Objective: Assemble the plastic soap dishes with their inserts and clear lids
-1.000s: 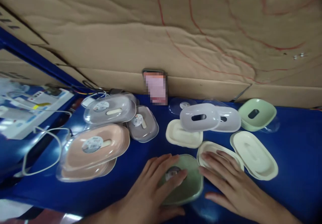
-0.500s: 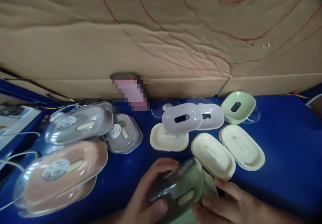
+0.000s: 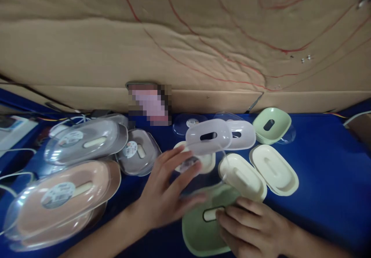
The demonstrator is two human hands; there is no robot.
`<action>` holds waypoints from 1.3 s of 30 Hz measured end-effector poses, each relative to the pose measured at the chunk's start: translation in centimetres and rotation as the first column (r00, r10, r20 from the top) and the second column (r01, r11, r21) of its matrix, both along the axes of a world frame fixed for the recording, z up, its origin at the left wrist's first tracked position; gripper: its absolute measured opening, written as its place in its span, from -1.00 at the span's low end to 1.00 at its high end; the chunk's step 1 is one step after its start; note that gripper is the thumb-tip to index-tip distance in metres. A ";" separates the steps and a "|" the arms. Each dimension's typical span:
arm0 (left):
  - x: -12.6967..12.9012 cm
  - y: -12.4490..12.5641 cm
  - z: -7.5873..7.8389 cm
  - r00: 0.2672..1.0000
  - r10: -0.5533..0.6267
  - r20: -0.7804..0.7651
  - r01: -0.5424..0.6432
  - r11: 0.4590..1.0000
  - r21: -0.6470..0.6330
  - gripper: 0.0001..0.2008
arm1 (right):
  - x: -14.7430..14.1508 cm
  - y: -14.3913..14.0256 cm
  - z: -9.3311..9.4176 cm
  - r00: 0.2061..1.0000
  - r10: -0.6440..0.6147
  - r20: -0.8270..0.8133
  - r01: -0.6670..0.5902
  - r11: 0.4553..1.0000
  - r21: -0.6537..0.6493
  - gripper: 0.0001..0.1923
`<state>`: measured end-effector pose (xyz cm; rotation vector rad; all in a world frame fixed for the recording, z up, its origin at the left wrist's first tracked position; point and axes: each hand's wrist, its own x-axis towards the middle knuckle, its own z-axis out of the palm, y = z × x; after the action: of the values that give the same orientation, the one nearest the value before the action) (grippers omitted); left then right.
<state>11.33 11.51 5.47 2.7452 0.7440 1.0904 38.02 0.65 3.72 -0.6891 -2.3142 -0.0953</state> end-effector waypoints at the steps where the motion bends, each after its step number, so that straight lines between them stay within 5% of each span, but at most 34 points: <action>1: 1.3 1.1 0.5 0.998 -0.001 -0.067 0.004 0.998 0.057 -0.48 | 0.1 0.0 -0.2 1.000 0.007 0.009 -0.007 1.000 0.000 -0.69; 5: 7.4 5.8 1.6 0.965 -0.138 -0.223 0.148 0.989 0.026 -0.45 | 0.3 0.1 -0.5 0.999 -0.008 0.041 0.007 1.000 0.027 -0.77; 10: 12.1 8.3 2.5 0.968 -0.020 -0.250 0.031 0.999 0.041 -0.50 | 0.9 0.3 0.1 0.998 -0.052 0.039 0.049 0.995 0.091 -0.89; 13: 10.2 6.0 3.9 0.983 -0.097 -0.158 0.086 0.994 -0.074 -0.56 | 1.4 0.2 0.6 0.990 -0.143 0.000 0.142 0.987 0.080 -0.92; 15: 7.4 3.4 4.5 0.962 -0.248 -0.114 0.211 0.940 -0.267 -0.55 | 1.7 0.1 0.7 0.976 -0.213 -0.044 0.216 0.973 0.080 -0.91; 18: 3.2 -0.3 3.5 0.912 -0.373 -0.170 0.281 0.871 -0.404 -0.25 | 1.8 0.1 0.3 0.952 -0.300 -0.067 0.305 0.948 0.090 -0.88; 25: 0.0 -2.7 -1.8 0.917 -0.374 -0.142 0.338 0.914 -0.222 -0.63 | 0.8 0.5 -0.3 0.968 -0.225 0.114 0.223 0.974 0.025 -0.84; 29: -0.4 -3.0 -1.8 0.922 -0.365 -0.130 0.353 0.930 -0.102 -0.62 | 0.3 0.1 -0.2 0.966 -0.194 0.170 0.206 0.977 -0.054 -0.61; 34: -0.7 -3.5 -2.0 0.946 -0.300 -0.119 0.288 0.951 -0.108 -0.71 | 0.1 0.1 -0.1 0.975 -0.152 0.160 0.174 0.976 -0.133 -0.72; 39: -0.7 -4.0 -3.7 0.971 -0.236 -0.034 0.230 0.964 -0.134 -0.69 | 1.2 0.4 0.5 0.989 -0.084 0.118 0.103 0.982 -0.161 -0.76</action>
<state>10.63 7.52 1.77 2.6741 0.4620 0.8964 39.23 1.01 4.26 -0.8981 -2.4149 0.0176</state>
